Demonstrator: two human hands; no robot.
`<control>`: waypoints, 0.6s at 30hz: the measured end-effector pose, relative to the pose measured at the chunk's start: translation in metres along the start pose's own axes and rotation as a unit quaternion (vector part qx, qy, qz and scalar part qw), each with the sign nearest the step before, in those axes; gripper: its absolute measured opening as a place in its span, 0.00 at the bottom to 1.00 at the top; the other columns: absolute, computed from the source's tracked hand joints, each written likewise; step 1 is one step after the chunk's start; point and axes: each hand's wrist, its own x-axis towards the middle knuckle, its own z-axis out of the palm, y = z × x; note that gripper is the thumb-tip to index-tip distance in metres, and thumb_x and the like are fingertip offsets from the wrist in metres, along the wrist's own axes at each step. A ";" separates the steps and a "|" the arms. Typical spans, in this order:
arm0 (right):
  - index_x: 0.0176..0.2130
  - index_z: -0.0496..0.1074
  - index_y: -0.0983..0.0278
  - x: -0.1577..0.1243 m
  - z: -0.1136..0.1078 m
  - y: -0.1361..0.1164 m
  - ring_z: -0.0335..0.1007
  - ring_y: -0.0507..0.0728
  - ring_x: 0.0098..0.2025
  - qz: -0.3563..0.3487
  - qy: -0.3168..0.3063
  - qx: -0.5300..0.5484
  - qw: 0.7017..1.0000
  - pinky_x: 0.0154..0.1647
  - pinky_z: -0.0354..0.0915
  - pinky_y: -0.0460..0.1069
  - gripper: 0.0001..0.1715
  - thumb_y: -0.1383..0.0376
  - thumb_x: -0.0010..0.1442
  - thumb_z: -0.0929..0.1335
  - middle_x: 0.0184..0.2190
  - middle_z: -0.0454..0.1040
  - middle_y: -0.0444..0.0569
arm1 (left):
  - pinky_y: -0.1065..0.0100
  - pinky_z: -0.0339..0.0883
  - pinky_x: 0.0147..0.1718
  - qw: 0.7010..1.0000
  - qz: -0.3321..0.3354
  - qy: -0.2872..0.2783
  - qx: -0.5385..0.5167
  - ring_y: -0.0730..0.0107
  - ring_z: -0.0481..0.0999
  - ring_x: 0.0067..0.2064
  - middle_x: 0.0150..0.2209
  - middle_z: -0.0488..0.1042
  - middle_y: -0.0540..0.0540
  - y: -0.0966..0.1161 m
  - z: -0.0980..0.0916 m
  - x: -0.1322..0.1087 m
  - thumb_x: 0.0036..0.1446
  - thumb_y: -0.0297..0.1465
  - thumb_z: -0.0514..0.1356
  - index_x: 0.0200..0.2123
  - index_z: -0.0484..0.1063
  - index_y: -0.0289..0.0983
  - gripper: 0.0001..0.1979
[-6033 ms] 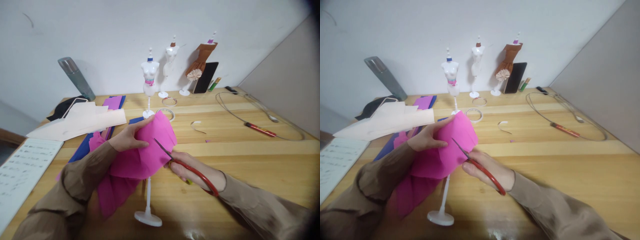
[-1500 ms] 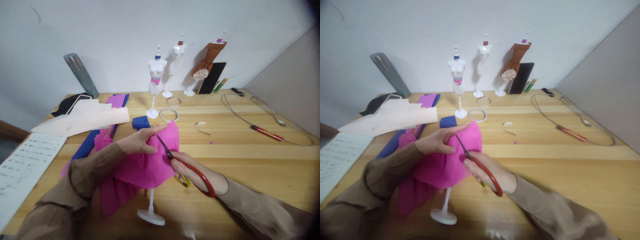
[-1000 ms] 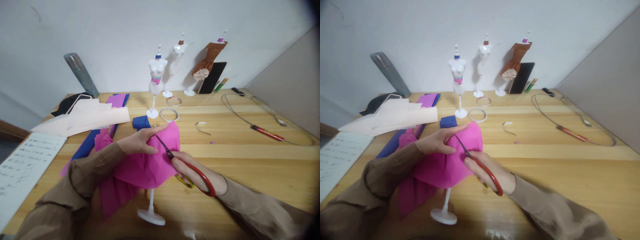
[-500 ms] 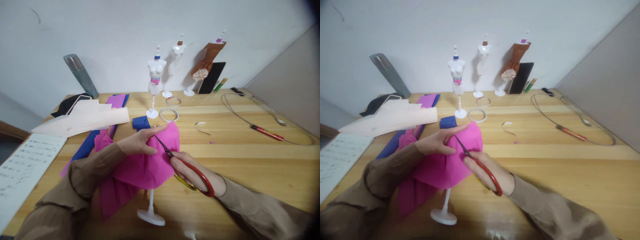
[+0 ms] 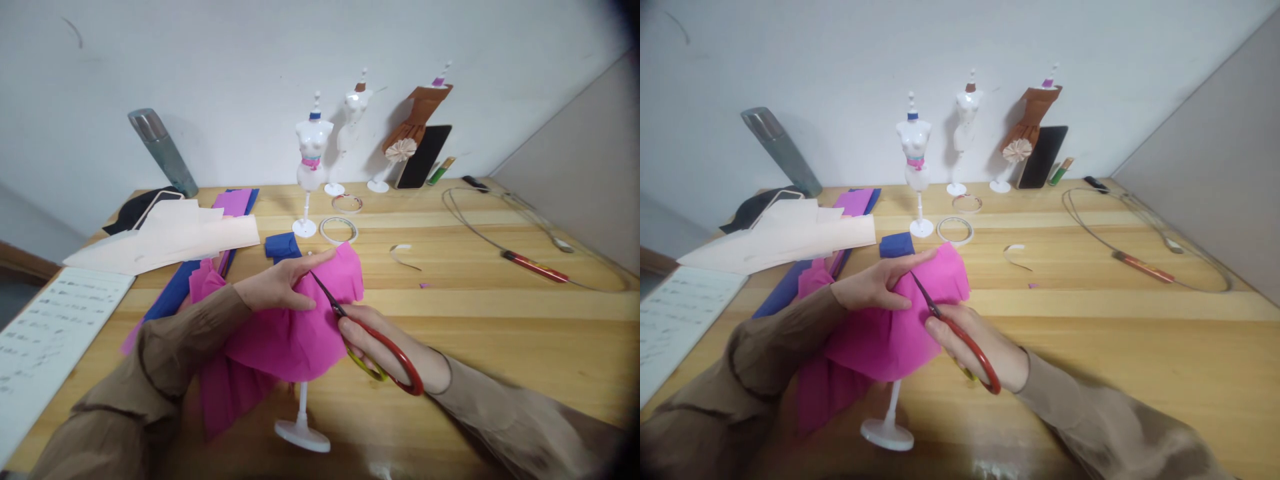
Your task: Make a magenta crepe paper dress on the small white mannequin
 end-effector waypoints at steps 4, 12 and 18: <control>0.27 0.57 0.61 0.001 -0.002 0.001 0.54 0.45 0.15 -0.009 -0.008 0.002 1.000 0.13 0.53 0.42 0.30 0.41 0.66 0.57 0.18 0.58 0.37 | 0.51 0.36 0.70 1.000 0.004 0.003 -0.005 0.48 0.45 0.72 0.71 0.48 0.39 -0.002 0.000 0.000 0.47 0.32 0.68 0.69 0.52 0.34 0.48; 0.27 0.57 0.61 0.001 -0.002 0.004 0.53 0.46 0.15 -0.011 -0.006 -0.006 1.000 0.12 0.52 0.42 0.30 0.40 0.65 0.57 0.18 0.58 0.37 | 0.50 0.37 0.70 1.000 0.008 -0.008 -0.003 0.48 0.47 0.72 0.71 0.49 0.38 -0.006 0.001 0.000 0.48 0.32 0.69 0.69 0.52 0.34 0.48; 0.27 0.57 0.60 0.001 0.000 0.003 0.50 0.46 0.17 -0.035 0.009 0.009 0.999 0.13 0.49 0.44 0.27 0.43 0.67 0.58 0.18 0.58 0.38 | 0.50 0.37 0.70 1.000 0.011 -0.015 0.005 0.49 0.47 0.72 0.71 0.49 0.36 -0.006 0.001 0.000 0.48 0.32 0.68 0.69 0.52 0.32 0.47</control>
